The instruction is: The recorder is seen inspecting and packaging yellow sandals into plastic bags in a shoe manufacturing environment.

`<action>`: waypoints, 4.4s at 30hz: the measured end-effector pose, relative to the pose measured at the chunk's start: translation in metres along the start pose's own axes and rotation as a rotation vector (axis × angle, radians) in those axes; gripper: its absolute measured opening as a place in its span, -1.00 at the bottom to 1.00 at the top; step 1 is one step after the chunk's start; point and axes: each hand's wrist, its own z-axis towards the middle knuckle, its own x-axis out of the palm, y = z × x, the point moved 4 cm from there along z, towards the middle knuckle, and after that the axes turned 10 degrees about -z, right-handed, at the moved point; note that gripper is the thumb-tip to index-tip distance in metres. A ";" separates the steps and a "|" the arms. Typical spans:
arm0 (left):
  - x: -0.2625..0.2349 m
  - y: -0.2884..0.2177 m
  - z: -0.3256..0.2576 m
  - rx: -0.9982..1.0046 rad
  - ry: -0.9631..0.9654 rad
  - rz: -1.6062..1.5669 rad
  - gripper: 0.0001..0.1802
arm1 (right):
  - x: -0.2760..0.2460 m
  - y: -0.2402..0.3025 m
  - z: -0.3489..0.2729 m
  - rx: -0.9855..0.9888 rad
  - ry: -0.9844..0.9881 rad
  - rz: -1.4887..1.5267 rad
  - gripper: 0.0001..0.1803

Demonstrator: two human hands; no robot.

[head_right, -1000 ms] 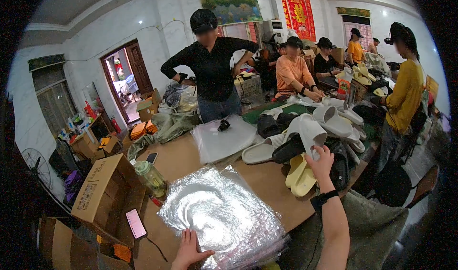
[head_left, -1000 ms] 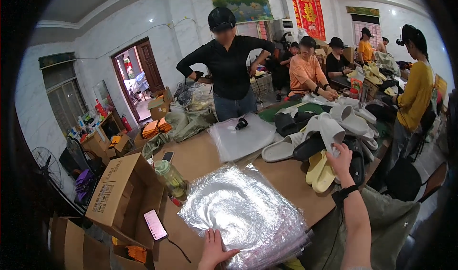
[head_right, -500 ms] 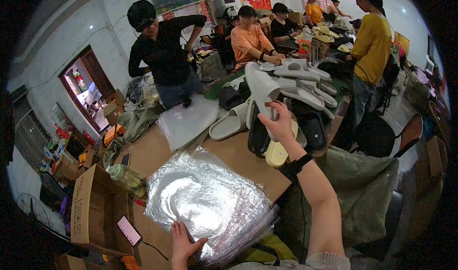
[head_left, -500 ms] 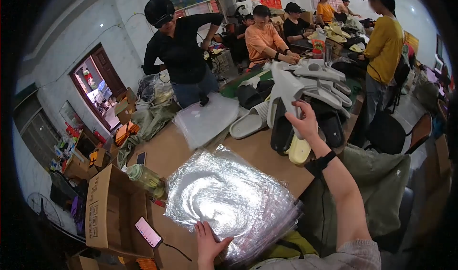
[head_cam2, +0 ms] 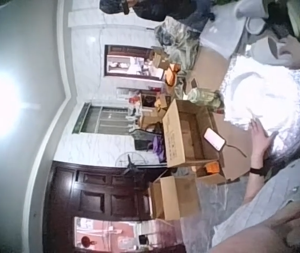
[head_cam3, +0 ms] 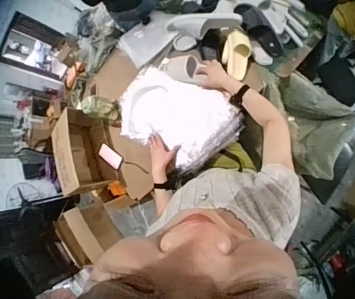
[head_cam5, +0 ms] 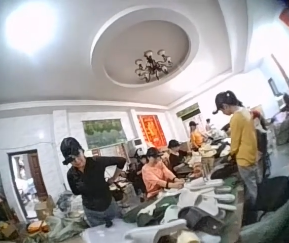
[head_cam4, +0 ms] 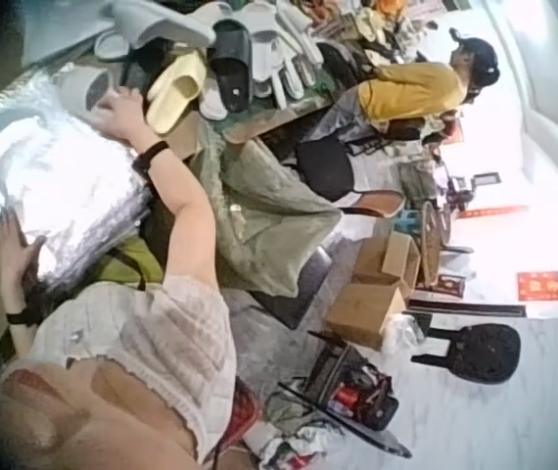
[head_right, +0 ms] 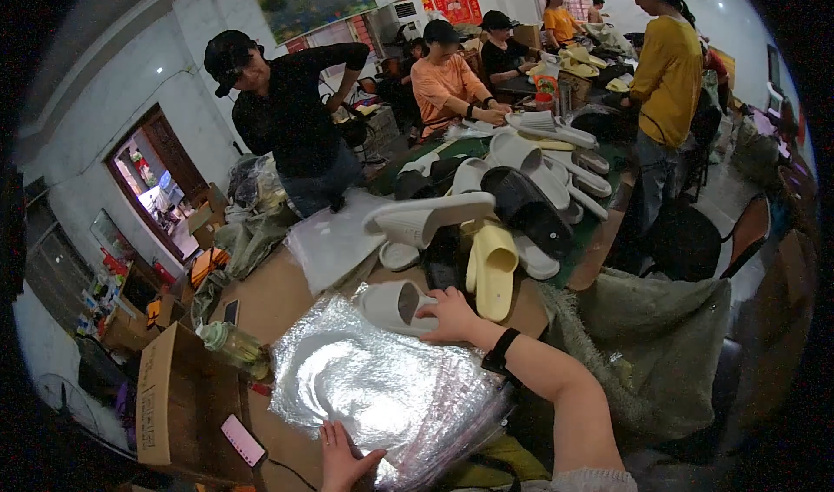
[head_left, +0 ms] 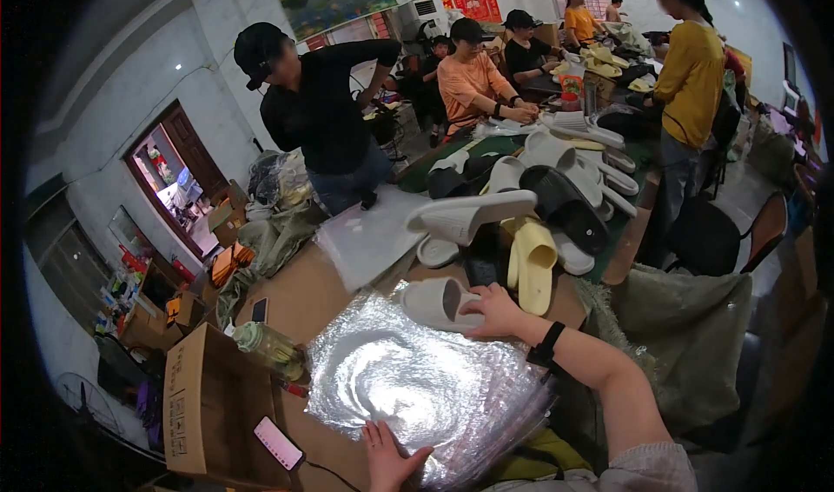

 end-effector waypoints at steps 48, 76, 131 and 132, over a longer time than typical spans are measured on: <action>0.004 0.003 0.006 0.061 -0.152 -0.060 0.37 | -0.025 0.172 -0.014 -0.044 0.280 0.533 -0.62; -0.003 -0.002 0.008 0.070 -0.154 -0.092 0.36 | 0.036 0.170 0.011 -0.264 -0.057 0.228 -0.43; 0.009 -0.054 -0.007 0.332 -0.088 -0.079 -0.47 | -0.053 0.080 -0.171 0.306 -0.282 0.544 -0.66; 0.012 -0.054 -0.003 0.362 -0.098 -0.062 -0.49 | -0.057 0.085 -0.177 0.309 -0.313 0.587 -0.66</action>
